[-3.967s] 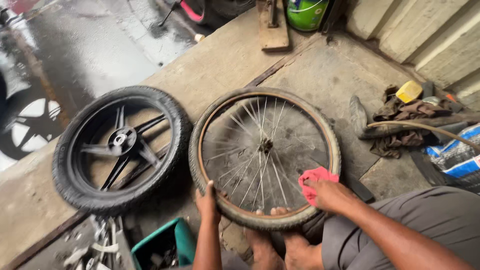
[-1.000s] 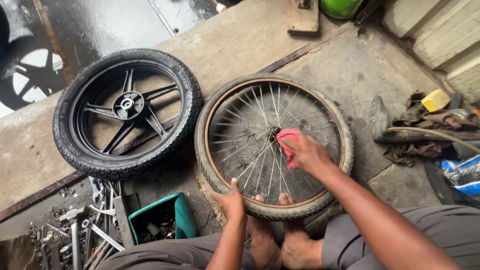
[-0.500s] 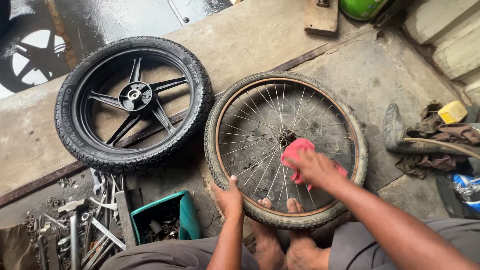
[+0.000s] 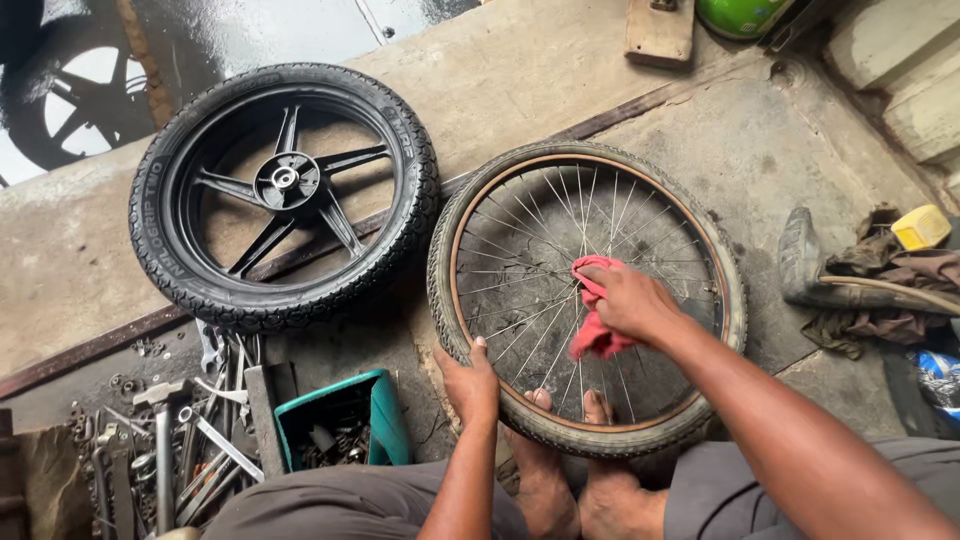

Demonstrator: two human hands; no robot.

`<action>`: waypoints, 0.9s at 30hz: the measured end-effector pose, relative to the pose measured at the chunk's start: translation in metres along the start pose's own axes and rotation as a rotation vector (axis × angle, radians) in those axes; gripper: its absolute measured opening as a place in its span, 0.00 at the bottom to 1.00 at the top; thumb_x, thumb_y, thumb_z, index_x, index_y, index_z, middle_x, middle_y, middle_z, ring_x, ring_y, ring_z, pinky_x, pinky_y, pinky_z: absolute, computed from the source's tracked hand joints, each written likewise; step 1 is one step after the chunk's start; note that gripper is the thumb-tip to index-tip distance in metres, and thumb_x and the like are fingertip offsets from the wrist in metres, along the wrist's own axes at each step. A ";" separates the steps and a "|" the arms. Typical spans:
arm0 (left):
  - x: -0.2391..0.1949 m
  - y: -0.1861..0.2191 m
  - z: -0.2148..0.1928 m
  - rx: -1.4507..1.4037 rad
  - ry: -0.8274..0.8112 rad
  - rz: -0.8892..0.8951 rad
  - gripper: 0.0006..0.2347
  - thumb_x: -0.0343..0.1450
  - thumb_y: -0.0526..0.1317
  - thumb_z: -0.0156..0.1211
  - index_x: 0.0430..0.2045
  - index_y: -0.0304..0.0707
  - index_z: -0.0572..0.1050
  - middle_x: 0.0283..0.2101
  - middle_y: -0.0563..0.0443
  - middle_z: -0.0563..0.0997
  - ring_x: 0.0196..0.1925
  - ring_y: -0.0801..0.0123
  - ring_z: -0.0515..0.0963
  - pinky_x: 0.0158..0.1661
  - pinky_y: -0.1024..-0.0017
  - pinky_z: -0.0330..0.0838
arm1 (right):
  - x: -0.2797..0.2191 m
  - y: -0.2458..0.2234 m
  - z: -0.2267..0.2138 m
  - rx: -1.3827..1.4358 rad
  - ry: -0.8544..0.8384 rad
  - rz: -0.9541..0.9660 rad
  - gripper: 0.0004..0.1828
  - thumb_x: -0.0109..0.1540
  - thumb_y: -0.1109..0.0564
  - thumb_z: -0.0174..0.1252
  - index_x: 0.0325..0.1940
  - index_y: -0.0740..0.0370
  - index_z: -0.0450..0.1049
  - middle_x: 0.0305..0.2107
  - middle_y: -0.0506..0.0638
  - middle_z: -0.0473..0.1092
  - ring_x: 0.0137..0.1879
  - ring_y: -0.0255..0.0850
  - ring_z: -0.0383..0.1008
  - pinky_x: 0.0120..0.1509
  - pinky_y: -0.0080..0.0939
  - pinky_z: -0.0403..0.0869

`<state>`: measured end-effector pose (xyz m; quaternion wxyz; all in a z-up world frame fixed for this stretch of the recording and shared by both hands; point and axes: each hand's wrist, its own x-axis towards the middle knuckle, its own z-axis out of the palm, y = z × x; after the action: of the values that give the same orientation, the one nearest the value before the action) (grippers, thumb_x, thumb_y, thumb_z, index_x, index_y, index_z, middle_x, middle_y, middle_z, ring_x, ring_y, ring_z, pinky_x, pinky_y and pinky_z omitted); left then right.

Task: The person sits on the floor and wipes the spokes and rim of a bicycle wheel using a red cloth. They rotate the wheel periodically to clean different sections of the spokes and rim.

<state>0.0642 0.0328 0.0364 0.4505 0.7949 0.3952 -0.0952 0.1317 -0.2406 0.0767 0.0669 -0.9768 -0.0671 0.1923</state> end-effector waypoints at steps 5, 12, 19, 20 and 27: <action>0.008 0.006 0.004 -0.015 0.020 -0.025 0.37 0.67 0.53 0.62 0.70 0.42 0.54 0.55 0.26 0.77 0.56 0.34 0.78 0.57 0.51 0.69 | -0.004 -0.020 0.020 -0.119 0.225 -0.053 0.37 0.58 0.45 0.62 0.71 0.44 0.63 0.46 0.58 0.70 0.51 0.57 0.76 0.49 0.57 0.79; 0.005 0.005 -0.001 -0.055 -0.029 0.020 0.37 0.68 0.51 0.60 0.71 0.39 0.50 0.55 0.28 0.77 0.54 0.36 0.80 0.57 0.52 0.69 | -0.015 -0.020 0.003 -0.155 0.154 -0.054 0.38 0.57 0.42 0.60 0.73 0.33 0.61 0.49 0.60 0.69 0.49 0.57 0.76 0.46 0.58 0.79; -0.007 0.011 -0.007 -0.025 -0.010 -0.002 0.36 0.69 0.51 0.60 0.71 0.42 0.51 0.54 0.29 0.79 0.55 0.37 0.79 0.57 0.52 0.70 | -0.017 -0.035 -0.004 -0.175 0.035 -0.056 0.39 0.60 0.55 0.54 0.75 0.30 0.58 0.45 0.60 0.70 0.47 0.56 0.79 0.48 0.59 0.80; -0.008 0.011 -0.008 -0.017 -0.032 -0.007 0.35 0.69 0.51 0.59 0.71 0.44 0.51 0.54 0.30 0.79 0.55 0.38 0.80 0.57 0.52 0.69 | -0.021 -0.036 -0.002 -0.136 0.021 0.020 0.38 0.60 0.54 0.54 0.74 0.29 0.58 0.45 0.60 0.70 0.48 0.57 0.79 0.50 0.60 0.79; -0.009 0.007 -0.006 -0.031 -0.007 0.027 0.35 0.70 0.52 0.61 0.69 0.41 0.53 0.53 0.27 0.79 0.55 0.36 0.79 0.56 0.52 0.71 | -0.030 -0.031 0.030 -0.087 0.095 0.163 0.42 0.57 0.56 0.56 0.75 0.34 0.57 0.44 0.61 0.69 0.49 0.60 0.76 0.48 0.61 0.78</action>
<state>0.0618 0.0308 0.0491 0.4651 0.7929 0.3842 -0.0857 0.0893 -0.2120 0.0652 0.0114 -0.9889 0.0076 0.1477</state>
